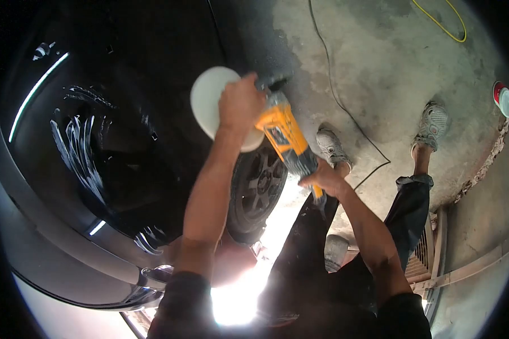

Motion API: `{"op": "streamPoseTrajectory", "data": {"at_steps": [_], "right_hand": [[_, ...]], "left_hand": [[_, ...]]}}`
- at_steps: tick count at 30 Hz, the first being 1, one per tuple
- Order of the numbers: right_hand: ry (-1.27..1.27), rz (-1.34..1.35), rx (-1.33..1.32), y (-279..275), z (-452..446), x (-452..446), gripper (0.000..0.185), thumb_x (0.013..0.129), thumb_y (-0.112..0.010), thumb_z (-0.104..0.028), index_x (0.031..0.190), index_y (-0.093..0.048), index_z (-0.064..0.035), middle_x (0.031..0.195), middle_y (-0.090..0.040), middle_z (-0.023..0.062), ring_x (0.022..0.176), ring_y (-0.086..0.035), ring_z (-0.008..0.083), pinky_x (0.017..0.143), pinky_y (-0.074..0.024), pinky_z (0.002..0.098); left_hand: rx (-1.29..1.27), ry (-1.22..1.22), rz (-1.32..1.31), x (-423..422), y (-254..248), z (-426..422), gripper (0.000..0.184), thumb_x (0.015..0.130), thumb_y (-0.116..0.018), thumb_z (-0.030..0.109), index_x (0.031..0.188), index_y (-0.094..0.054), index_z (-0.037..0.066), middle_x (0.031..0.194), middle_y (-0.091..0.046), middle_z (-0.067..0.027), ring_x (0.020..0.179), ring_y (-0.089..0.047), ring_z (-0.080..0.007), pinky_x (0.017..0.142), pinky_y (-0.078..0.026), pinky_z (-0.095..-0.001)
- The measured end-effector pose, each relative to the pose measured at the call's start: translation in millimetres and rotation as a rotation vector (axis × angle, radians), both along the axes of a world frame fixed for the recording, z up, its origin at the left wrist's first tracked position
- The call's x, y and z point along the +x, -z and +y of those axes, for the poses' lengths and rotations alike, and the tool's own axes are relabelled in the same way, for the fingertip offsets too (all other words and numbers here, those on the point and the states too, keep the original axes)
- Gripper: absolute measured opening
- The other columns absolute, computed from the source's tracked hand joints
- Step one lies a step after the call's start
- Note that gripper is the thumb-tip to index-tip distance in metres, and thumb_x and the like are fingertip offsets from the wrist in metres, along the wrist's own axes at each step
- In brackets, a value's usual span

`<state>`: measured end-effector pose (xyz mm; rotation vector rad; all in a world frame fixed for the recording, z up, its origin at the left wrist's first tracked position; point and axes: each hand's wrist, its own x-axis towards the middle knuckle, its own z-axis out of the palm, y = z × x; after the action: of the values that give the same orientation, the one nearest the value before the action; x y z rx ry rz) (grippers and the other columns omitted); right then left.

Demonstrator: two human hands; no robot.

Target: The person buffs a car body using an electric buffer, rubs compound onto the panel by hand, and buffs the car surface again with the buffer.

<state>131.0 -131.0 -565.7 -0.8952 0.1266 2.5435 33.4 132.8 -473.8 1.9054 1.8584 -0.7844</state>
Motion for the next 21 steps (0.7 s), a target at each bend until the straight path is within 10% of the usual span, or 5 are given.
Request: {"op": "streamPoseTrajectory", "data": {"at_steps": [9,17,21], "right_hand": [[-0.083,0.064,-0.104,-18.9,-84.8,0.0,0.055,0.065,-0.080,0.006,0.114,-0.056,0.0002,0.086,-0.068,0.0074,0.074,-0.068,0.0179,0.066,-0.0548,0.0323],[0.051,-0.073,0.024,6.4,41.6,12.9,0.064,0.062,-0.081,0.011,0.120,-0.058,-0.0035,0.096,-0.066,0.0026,0.080,-0.065,0.0176,0.078,-0.0540,0.0364],[0.102,-0.150,0.126,11.0,120.5,13.5,0.054,0.065,-0.079,0.012,0.111,-0.057,-0.0041,0.090,-0.065,0.0066,0.075,-0.066,0.0181,0.064,-0.0537,0.0333]], "left_hand": [[-0.107,-0.064,0.016,-29.4,11.5,-88.9,0.028,0.084,-0.072,0.022,0.106,-0.071,0.004,0.089,-0.070,-0.0245,0.088,-0.069,-0.0418,0.079,-0.055,-0.0485],[0.058,0.020,-0.032,12.0,0.4,32.6,0.042,0.085,-0.074,0.024,0.121,-0.069,0.003,0.101,-0.071,-0.0248,0.095,-0.071,-0.0357,0.085,-0.057,-0.0436],[0.336,0.197,-0.115,5.4,15.2,99.3,0.044,0.083,-0.076,0.024,0.122,-0.069,0.005,0.103,-0.071,-0.0232,0.095,-0.071,-0.0374,0.086,-0.057,-0.0437]]}}
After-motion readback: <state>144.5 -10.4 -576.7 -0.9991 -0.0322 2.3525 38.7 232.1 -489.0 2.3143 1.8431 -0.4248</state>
